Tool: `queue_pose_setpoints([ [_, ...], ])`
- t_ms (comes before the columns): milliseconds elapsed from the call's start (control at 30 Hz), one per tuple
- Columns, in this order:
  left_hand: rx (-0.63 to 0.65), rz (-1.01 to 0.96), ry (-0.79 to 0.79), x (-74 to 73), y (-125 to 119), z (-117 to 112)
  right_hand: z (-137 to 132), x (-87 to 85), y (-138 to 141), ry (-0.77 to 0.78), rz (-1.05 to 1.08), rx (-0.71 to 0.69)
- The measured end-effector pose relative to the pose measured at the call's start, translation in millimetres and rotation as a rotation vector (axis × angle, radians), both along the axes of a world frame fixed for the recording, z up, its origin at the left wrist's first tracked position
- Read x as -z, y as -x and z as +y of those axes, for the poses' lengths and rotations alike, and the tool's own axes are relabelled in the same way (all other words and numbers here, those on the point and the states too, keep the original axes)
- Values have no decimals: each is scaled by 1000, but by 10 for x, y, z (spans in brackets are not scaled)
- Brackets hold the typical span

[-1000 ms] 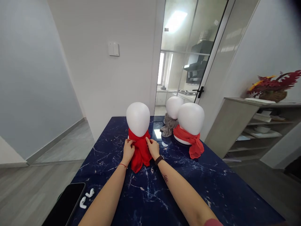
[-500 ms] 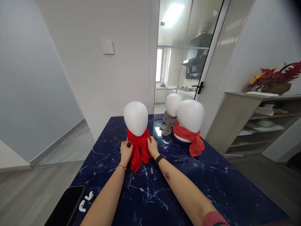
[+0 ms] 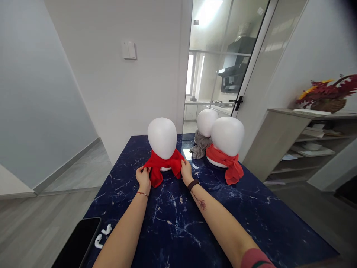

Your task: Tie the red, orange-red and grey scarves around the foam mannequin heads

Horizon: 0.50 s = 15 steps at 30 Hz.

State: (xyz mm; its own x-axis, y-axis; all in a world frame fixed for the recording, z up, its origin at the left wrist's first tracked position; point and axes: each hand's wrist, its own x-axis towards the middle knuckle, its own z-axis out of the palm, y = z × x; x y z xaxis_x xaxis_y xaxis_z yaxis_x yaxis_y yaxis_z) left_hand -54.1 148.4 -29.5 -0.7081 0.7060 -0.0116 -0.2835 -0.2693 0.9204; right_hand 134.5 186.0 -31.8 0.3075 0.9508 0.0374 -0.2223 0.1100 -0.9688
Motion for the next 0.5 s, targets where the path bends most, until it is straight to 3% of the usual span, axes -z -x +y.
queue_pose_setpoints([
  [300,115,-445,-139,-218,176,-5,41,-139,-279,159,602,-268],
  [500,393,-648,-207,-351,243,-114,46,-192,-384,210,823,-343],
])
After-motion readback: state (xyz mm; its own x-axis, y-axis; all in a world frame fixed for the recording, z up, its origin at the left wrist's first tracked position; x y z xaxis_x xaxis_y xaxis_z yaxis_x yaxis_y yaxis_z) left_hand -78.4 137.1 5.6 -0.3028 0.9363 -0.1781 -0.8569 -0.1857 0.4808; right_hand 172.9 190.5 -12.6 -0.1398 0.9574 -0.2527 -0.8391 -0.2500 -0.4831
